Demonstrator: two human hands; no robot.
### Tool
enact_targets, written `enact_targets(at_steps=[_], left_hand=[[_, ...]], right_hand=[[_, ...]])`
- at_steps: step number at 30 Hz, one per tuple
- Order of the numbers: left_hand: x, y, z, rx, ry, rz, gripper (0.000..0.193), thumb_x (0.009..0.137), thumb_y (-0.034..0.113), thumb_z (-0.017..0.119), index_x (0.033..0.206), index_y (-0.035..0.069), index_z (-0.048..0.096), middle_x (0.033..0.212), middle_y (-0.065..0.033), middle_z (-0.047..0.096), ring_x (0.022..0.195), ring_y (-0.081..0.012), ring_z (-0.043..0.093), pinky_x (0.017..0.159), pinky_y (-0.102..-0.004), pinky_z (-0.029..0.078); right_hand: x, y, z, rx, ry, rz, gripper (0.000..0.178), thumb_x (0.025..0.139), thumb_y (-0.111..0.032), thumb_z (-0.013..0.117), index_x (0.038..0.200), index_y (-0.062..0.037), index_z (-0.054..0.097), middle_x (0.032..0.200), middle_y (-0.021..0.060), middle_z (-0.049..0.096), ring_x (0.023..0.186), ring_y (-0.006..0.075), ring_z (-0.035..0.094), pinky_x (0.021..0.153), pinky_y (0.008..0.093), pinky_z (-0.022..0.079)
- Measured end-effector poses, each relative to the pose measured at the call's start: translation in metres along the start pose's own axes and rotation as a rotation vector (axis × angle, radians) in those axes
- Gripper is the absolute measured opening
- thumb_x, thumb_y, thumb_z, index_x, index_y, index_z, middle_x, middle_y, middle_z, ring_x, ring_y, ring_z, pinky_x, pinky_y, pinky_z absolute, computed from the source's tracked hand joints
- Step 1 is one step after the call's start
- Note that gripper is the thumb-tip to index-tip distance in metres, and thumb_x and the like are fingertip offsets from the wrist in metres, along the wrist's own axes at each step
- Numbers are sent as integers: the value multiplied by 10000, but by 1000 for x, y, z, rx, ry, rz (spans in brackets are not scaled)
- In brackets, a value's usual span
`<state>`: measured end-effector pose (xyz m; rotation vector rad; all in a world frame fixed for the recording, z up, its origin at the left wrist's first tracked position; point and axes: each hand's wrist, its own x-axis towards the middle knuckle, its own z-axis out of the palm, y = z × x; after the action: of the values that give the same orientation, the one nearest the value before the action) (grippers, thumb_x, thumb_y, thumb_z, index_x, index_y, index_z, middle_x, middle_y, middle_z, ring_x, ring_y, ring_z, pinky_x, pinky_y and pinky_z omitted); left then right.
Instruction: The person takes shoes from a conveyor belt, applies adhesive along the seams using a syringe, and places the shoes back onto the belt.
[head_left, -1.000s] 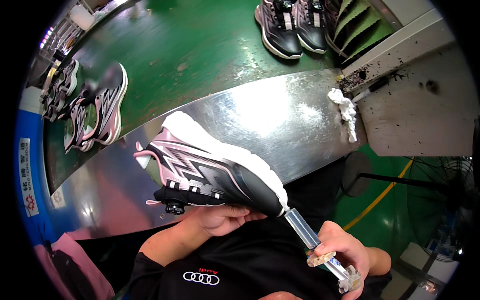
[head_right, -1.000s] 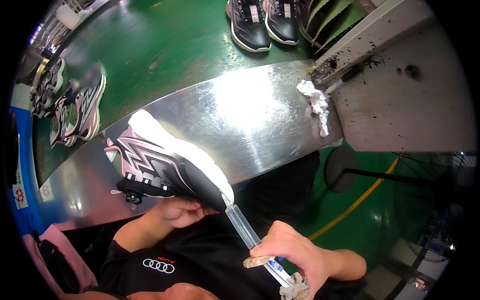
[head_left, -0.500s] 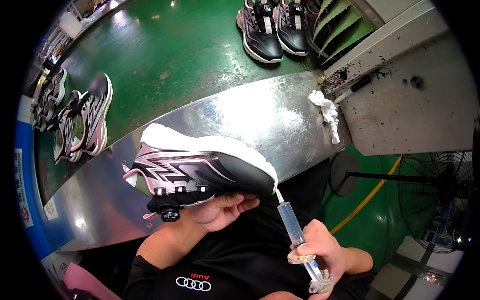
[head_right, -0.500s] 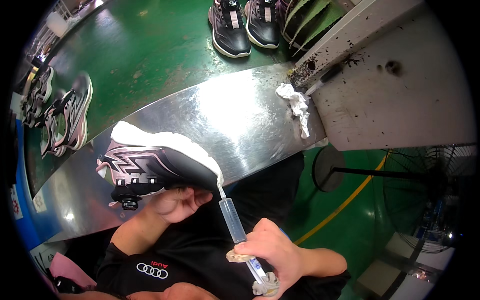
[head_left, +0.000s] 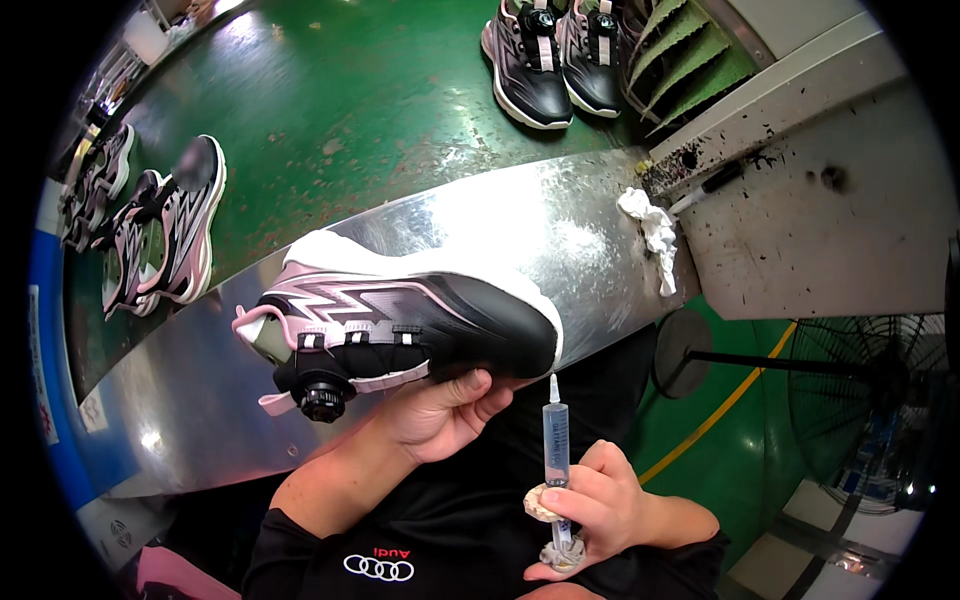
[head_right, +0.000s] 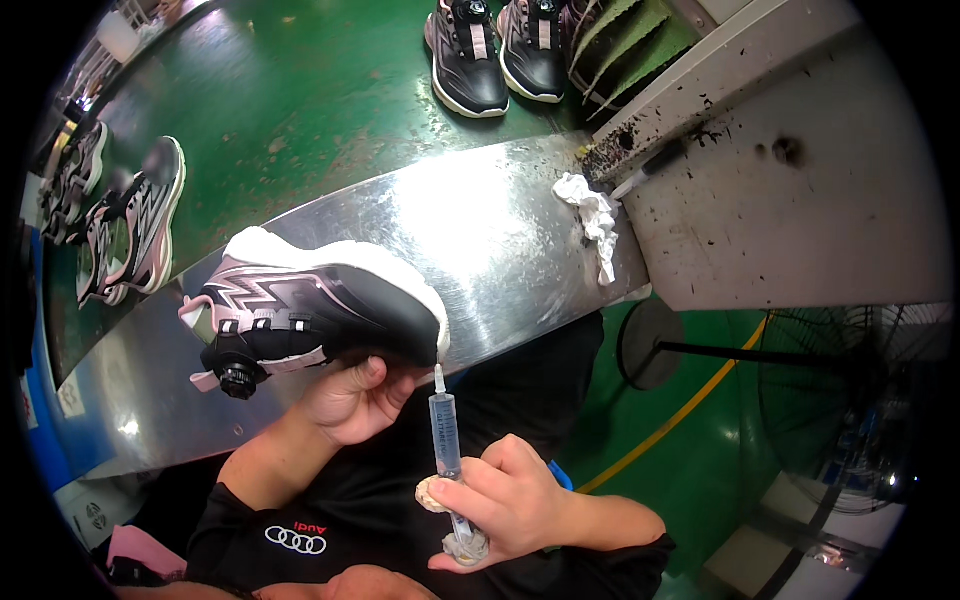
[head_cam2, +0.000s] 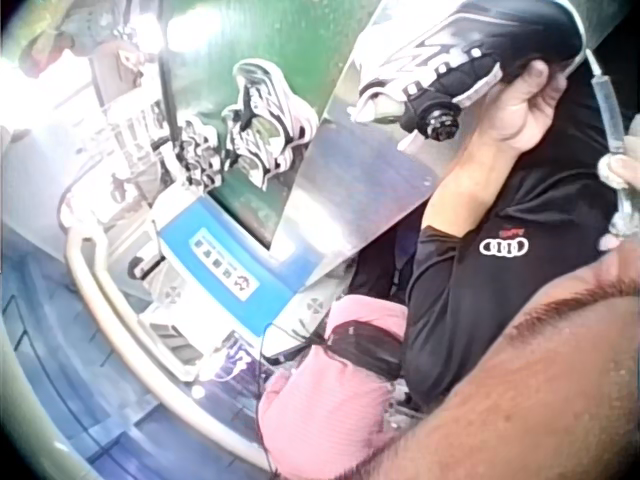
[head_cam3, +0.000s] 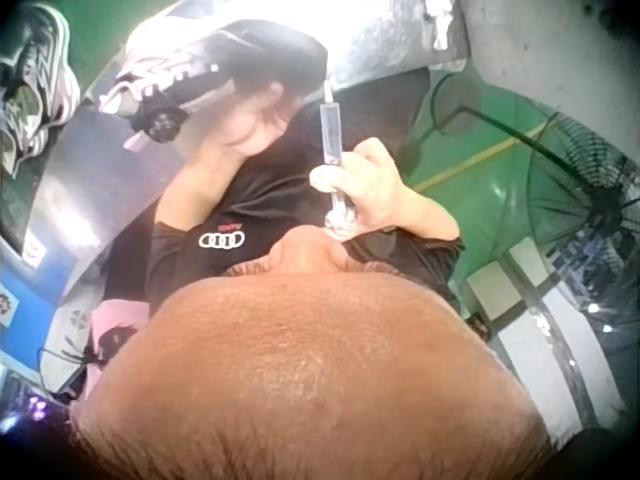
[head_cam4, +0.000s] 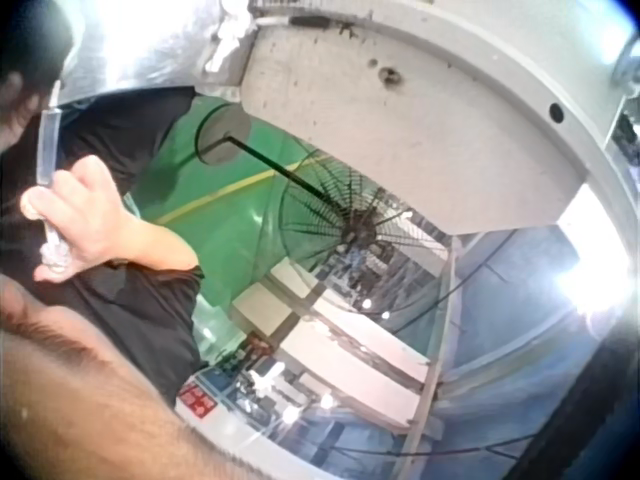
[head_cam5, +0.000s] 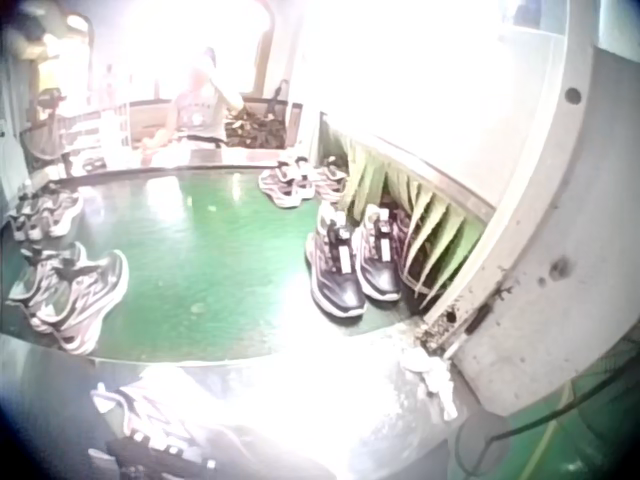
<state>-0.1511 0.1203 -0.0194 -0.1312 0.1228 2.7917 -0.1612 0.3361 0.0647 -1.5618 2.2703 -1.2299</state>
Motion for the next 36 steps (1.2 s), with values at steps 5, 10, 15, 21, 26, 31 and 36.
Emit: enact_targets(at_steps=[5,10,15,21,26,31,36], left_hand=[[-2,-1,-3,-45,1,-31,338,890,62,569,1226,65,531,1250,-128,548,1188,-269,514,873,-266,530],[-1,-3,-1,-43,23,-22,322,897,84,568,1217,72,536,1230,-134,562,1155,-270,542,851,-271,545],[-1,-2,3,-33,40,-23,317,896,105,575,1209,72,539,1217,-134,571,1143,-270,551,844,-266,548],[-1,-2,3,-53,45,-22,323,895,120,580,1212,72,538,1212,-134,575,1131,-269,560,831,-268,553],[-12,0,1,2,52,2,347,878,122,604,1212,54,538,1196,-144,585,1124,-284,563,850,-301,538],[-60,-6,-11,-42,46,-51,478,837,58,614,1290,92,463,1228,-112,561,1087,-275,574,878,-393,495],[-138,12,18,177,432,142,736,703,-22,611,1374,25,312,1293,-153,493,1188,-280,506,1029,-416,385]], right_hand=[[-1,3,12,-79,26,-42,727,596,-481,777,1125,-41,542,897,71,582,616,186,415,563,306,326],[-3,5,19,-142,44,-74,707,602,-469,772,1124,-49,547,928,80,583,627,184,417,560,302,322],[-5,6,20,-169,43,-86,706,605,-468,770,1131,-56,542,915,79,578,629,182,418,561,299,320],[-5,7,22,-212,30,-84,764,572,-529,800,1114,-71,519,926,49,573,672,176,405,582,297,308],[-15,15,28,-140,326,-295,631,634,-501,767,1071,-110,533,905,49,540,661,179,439,580,302,326],[-2,62,10,-329,261,-194,873,607,-582,759,1198,-49,402,948,98,529,737,236,465,680,397,339],[30,124,20,-365,238,-80,856,632,-526,761,1200,12,414,997,154,488,858,288,418,751,393,370]])
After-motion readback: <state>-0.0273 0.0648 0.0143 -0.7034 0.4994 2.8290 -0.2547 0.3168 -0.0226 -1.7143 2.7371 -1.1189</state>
